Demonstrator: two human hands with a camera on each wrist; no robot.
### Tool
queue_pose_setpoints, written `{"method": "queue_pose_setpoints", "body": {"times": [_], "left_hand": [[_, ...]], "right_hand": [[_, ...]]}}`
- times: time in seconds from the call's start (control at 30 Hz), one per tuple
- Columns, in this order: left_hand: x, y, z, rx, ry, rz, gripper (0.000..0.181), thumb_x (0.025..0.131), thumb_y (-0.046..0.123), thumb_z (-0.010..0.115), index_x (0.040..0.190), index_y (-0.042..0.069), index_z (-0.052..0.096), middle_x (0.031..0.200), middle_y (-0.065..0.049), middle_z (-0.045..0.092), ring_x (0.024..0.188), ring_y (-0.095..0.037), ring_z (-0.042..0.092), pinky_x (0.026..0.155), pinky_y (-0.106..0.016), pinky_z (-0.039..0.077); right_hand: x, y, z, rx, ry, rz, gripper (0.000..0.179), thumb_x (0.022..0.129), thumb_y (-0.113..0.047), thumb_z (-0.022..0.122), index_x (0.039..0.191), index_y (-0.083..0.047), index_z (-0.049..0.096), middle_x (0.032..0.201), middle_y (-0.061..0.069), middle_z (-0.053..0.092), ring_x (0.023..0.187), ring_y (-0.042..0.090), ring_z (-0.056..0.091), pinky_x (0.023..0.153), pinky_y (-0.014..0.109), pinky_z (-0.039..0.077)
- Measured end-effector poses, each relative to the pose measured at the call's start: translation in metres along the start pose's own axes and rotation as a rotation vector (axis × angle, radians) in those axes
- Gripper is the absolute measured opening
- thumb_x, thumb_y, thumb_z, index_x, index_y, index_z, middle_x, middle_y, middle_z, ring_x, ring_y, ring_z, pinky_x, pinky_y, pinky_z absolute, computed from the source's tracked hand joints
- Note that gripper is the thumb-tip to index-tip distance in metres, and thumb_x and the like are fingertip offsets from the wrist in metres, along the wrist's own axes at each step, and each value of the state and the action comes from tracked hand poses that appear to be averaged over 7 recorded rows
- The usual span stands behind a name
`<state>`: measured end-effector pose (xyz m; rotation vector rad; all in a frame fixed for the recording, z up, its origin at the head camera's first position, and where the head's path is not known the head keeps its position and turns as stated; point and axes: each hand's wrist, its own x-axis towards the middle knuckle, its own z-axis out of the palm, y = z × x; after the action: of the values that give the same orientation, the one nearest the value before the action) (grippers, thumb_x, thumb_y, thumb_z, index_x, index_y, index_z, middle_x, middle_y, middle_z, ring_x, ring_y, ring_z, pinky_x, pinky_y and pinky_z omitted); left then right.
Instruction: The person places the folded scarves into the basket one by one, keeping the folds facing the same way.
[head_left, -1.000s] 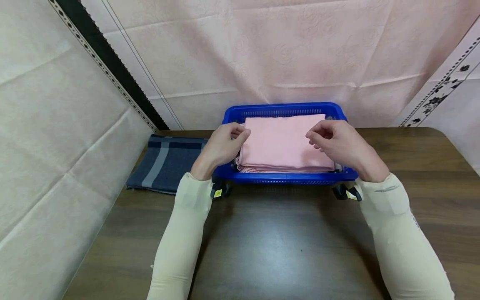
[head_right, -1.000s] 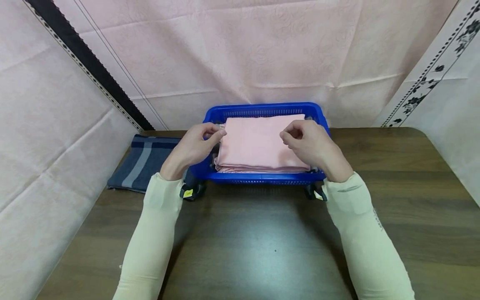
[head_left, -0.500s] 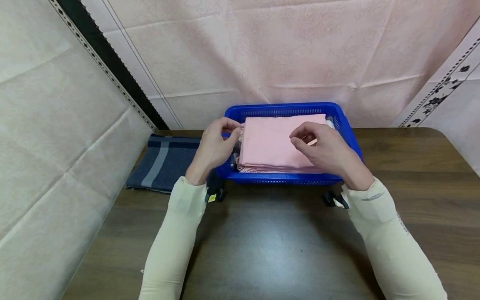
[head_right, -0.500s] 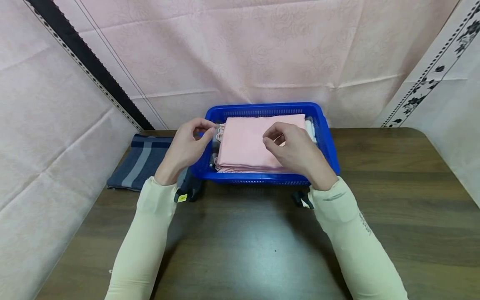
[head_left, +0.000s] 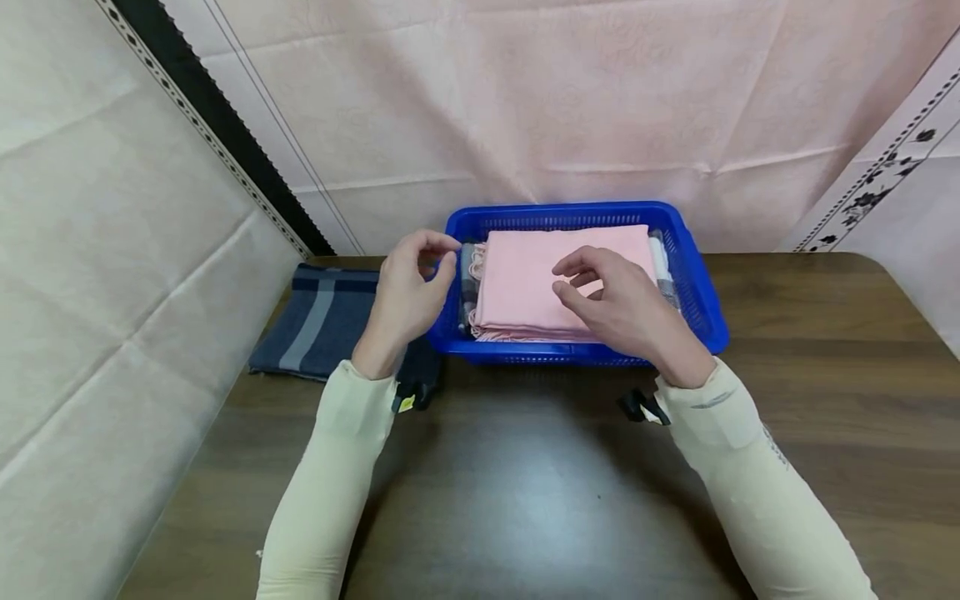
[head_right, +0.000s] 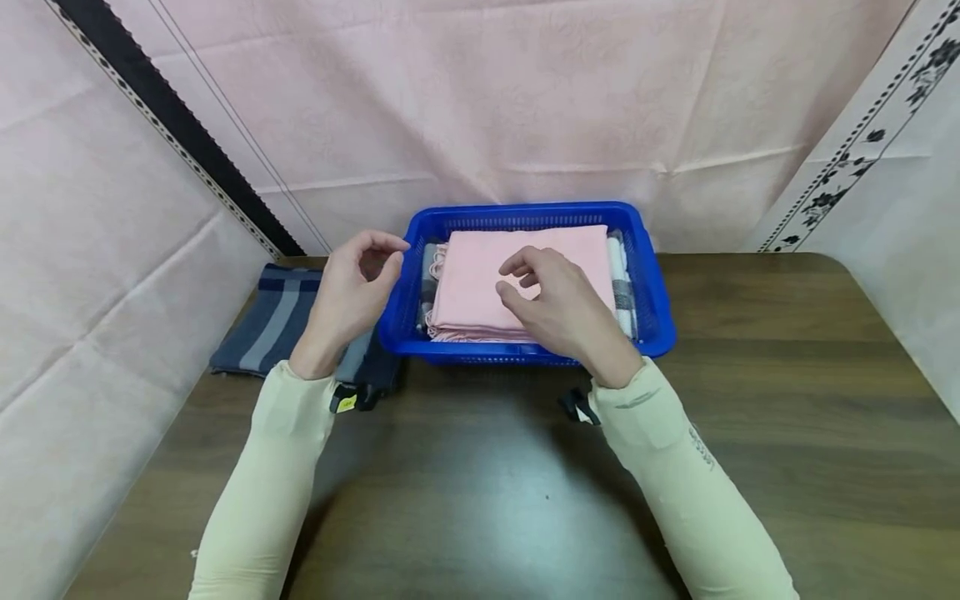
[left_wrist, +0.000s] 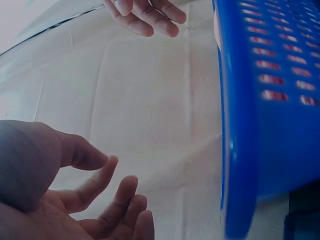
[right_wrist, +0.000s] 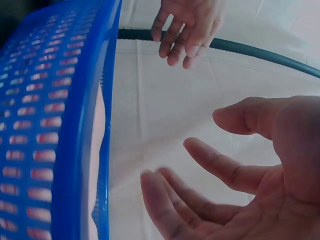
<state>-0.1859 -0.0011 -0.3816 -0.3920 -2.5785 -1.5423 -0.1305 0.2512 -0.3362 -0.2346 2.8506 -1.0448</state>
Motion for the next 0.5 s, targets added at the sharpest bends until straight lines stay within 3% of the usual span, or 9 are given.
{"method": "queue_pose_setpoints", "body": {"times": [0.23,0.5], "left_hand": [[-0.005,-0.009,-0.008,0.023,0.04,-0.019,0.022,0.104,0.016,0.057,0.124,0.008,0.064,0.124,-0.012,0.064,0.108,-0.027,0.06,0.1,-0.044,0.049],[-0.007,-0.016,-0.018,0.026,0.076,-0.035,0.022,0.104,0.016,0.057,0.123,0.008,0.064,0.122,-0.011,0.064,0.109,-0.027,0.059,0.1,-0.046,0.047]], "right_hand": [[-0.001,-0.01,0.014,0.006,-0.024,0.032,0.034,0.103,-0.028,0.06,0.131,-0.009,0.06,0.14,0.017,0.051,0.123,0.034,0.058,0.103,0.052,0.052],[0.004,-0.018,0.025,0.029,-0.036,0.036,0.036,0.102,-0.027,0.061,0.134,-0.011,0.057,0.139,0.015,0.054,0.123,0.032,0.058,0.104,0.051,0.051]]}}
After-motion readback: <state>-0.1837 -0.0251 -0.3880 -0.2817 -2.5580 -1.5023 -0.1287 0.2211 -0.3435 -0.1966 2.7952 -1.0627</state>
